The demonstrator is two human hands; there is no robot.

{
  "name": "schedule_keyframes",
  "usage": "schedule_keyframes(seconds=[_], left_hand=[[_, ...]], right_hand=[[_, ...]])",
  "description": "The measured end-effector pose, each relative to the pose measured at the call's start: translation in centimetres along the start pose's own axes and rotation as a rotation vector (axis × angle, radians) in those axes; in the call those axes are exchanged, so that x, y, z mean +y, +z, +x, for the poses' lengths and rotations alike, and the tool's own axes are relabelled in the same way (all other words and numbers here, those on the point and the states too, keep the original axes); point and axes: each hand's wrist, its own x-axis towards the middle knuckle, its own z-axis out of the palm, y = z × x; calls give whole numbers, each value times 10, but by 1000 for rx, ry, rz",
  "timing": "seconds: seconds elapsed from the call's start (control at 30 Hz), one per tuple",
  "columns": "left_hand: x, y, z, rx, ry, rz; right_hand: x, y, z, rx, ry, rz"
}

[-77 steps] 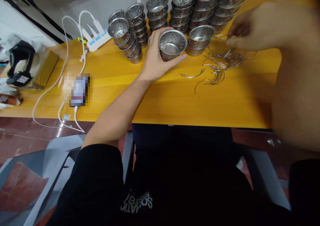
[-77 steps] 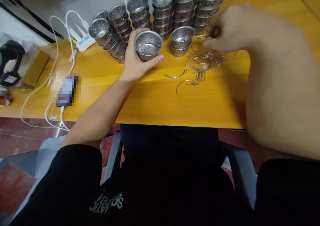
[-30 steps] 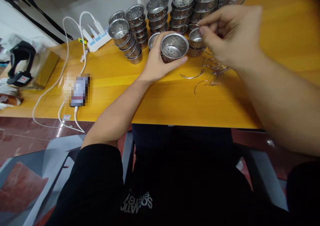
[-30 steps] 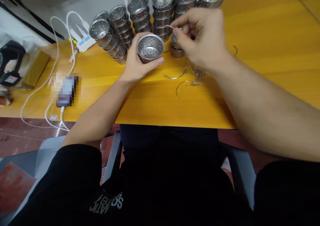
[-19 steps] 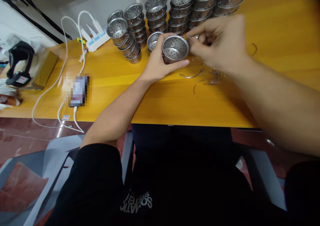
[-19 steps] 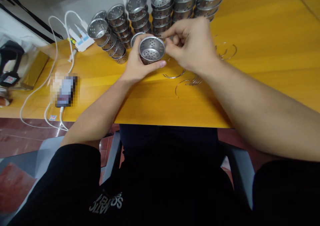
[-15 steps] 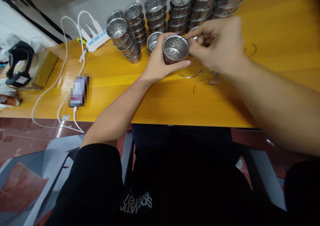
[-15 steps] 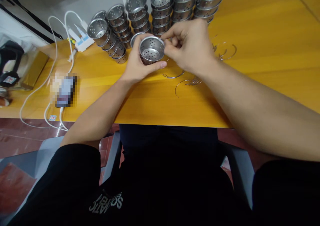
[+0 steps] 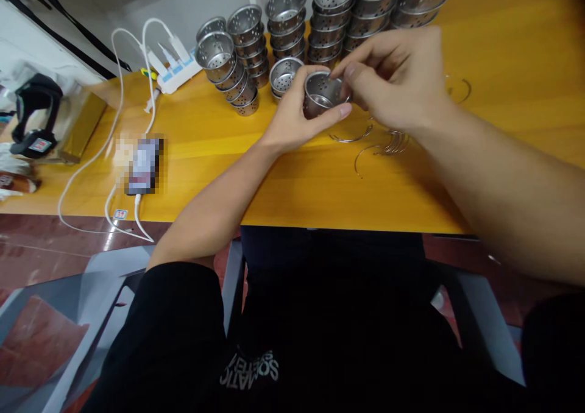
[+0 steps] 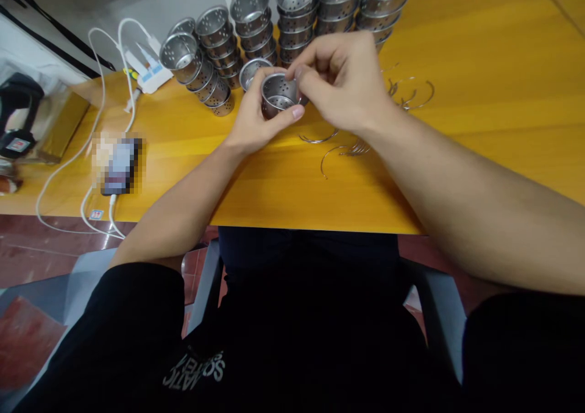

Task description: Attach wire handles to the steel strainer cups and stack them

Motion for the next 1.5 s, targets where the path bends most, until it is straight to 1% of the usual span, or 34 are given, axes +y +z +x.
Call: schedule_keyframes(seconds=[0.07, 0.13, 0.2, 0.23, 0.3, 0.4, 0.5, 0.6, 0.87, 0.97, 1.0, 1.07, 1.13, 1.17, 1.27, 1.33, 1.4, 1.5], left_hand=[[-5, -3, 0, -55, 9, -13], [-5, -6, -2, -118, 32, 43], [-1, -6, -5, -159, 77, 135], [2, -6, -6, -157, 100, 165], [4, -3, -7, -108, 131, 160], [-1, 1, -4, -47, 168, 46], [-12, 2, -1, -64, 201, -30], [-18, 1, -1, -86, 169, 14], [-19, 3, -4, -94, 143, 23], [-20, 4, -3, -88, 129, 32], [-22, 5, -3, -81, 126, 35], [-26, 5, -2, -63, 121, 37], [-31, 5, -1, -54, 113, 41], [-34, 4, -1, -59, 111, 45], [-38, 0, 0, -68, 112, 58], [-35, -3, 1, -61, 119, 65], [-26, -5, 2, -61, 114, 76], [-10, -7, 2, -90, 87, 81]], right_hand=[[-4, -8, 0, -136, 24, 87], [-5, -14, 1, -260, 36, 154], [-6, -17, 2, -307, 38, 195], [-6, -17, 3, -301, 37, 213], [-6, -16, 4, -274, 42, 246], [-7, -12, 5, -264, 56, 270], [-5, -12, 5, -273, 80, 286], [-3, -12, 5, -282, 110, 291], [-14, -14, 2, -292, 125, 268], [-11, -16, 2, -296, 120, 229], [-8, -16, 1, -276, 112, 203], [-1, -16, 0, -180, 80, 146], [4, -15, -2, -85, 24, 67], [5, -15, -3, -63, -17, 12], [8, -15, -4, -103, -162, -165], [10, -16, -5, -137, -232, -226], [13, -17, -5, -156, -257, -252], [18, -18, -5, -203, -251, -285]])
